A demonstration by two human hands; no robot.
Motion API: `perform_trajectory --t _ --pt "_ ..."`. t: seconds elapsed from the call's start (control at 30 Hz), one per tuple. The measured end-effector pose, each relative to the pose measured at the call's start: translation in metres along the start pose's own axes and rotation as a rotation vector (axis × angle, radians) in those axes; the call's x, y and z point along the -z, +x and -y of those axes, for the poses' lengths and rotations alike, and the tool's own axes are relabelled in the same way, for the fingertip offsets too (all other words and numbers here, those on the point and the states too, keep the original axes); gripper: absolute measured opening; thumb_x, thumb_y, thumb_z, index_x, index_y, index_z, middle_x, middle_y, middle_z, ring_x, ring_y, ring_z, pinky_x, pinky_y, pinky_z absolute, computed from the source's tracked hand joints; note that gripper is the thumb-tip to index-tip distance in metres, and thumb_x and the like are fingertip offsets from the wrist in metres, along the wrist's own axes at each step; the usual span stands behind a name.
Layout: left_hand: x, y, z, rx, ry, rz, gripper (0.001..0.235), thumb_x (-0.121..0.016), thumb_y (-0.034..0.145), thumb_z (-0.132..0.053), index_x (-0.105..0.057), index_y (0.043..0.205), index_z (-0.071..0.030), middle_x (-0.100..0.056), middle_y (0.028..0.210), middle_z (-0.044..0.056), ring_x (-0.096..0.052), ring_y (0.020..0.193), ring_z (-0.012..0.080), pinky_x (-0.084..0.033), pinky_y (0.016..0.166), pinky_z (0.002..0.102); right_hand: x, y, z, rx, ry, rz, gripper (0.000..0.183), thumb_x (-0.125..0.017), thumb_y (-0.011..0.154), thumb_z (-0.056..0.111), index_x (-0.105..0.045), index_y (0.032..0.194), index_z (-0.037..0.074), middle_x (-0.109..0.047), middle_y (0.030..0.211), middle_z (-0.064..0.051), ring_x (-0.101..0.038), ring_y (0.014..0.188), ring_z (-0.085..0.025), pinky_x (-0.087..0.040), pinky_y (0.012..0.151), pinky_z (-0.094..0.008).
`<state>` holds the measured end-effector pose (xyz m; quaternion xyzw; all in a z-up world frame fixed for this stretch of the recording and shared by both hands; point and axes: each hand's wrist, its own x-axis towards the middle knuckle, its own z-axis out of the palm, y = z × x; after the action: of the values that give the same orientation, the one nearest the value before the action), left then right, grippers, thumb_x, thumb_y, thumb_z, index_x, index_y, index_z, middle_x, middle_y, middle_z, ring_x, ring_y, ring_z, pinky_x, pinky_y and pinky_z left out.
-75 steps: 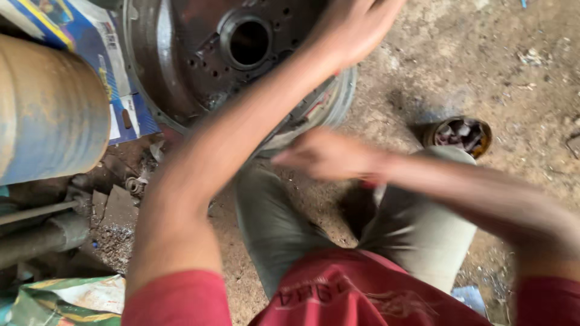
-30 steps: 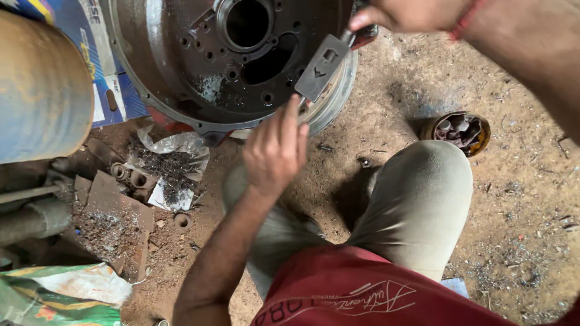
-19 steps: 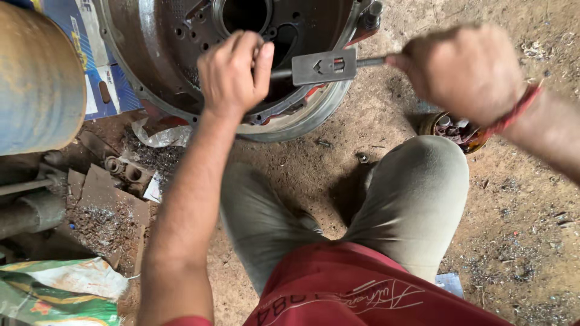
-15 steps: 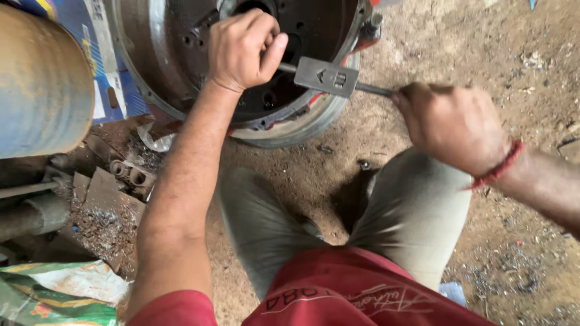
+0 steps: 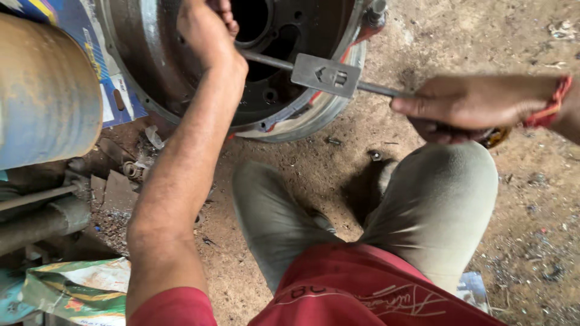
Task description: The person sits on the ground and uses a metal scraper to clean the inner surface of a large circular metal part. They repeatedly scrape the surface, occasionally pause to inspect the tool, and continue the cleaning process throughout the clip.
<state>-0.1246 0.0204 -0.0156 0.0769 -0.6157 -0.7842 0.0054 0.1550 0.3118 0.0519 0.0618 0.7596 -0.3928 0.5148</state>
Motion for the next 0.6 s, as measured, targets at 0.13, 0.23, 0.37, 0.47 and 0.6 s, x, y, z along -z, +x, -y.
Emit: perform_trajectory --t 0.13,0.23,0.37,0.47,0.6 --pt "-0.019 0.031 0.03 -0.072 -0.025 0.141 0.028 -0.053 0.098 -0.014 -0.056 0.07 -0.01 -0.056 0.055 0.002 -0.052 0.045 0.0126 -0.039 0.042 0.027 -0.036 -0.017 0.03 0.096 0.234 -0.153 0.075 -0.028 0.099 0.068 -0.048 0.058 0.007 -0.047 0.046 -0.005 -0.046 0.036 -0.017 -0.051 0.038 -0.034" --pt "-0.026 0.049 0.052 -0.081 -0.067 0.255 0.023 -0.058 0.095 -0.006 -0.056 0.072 -0.011 -0.055 0.056 0.001 -0.053 0.046 0.0136 -0.042 0.045 0.029 -0.074 -0.007 0.02 0.214 0.582 -0.249 0.064 -0.035 0.099 0.06 -0.045 0.06 0.009 -0.042 0.048 -0.002 -0.04 0.037 -0.014 -0.04 0.035 -0.032" --pt "-0.037 0.062 0.065 -0.087 0.073 0.36 0.026 -0.058 0.094 -0.004 -0.055 0.069 -0.01 -0.055 0.057 0.001 -0.053 0.049 0.0134 -0.044 0.048 0.03 -0.112 0.013 0.015 0.196 0.8 -0.28 0.063 -0.036 0.1 0.055 -0.042 0.06 0.007 -0.044 0.049 -0.002 -0.038 0.038 -0.015 -0.035 0.034 -0.033" --pt "-0.058 0.06 0.06 -0.101 0.092 0.539 0.03 -0.057 0.098 -0.009 -0.058 0.068 -0.009 -0.058 0.059 0.003 -0.055 0.051 0.0134 -0.043 0.051 0.03 -0.127 0.007 0.048 0.264 0.982 -0.379 0.064 -0.04 0.103 0.052 -0.047 0.061 0.004 -0.047 0.05 -0.004 -0.044 0.037 -0.015 -0.038 0.034 -0.031" --pt "-0.079 0.037 0.031 -0.074 0.249 0.543 0.034 -0.053 0.1 -0.016 -0.063 0.068 -0.008 -0.06 0.057 0.002 -0.054 0.048 0.0111 -0.04 0.047 0.026 -0.119 -0.009 0.074 0.331 1.202 -0.308 0.053 -0.044 0.104 0.047 -0.051 0.071 0.006 -0.049 0.055 -0.002 -0.045 0.041 -0.012 -0.039 0.036 -0.03"
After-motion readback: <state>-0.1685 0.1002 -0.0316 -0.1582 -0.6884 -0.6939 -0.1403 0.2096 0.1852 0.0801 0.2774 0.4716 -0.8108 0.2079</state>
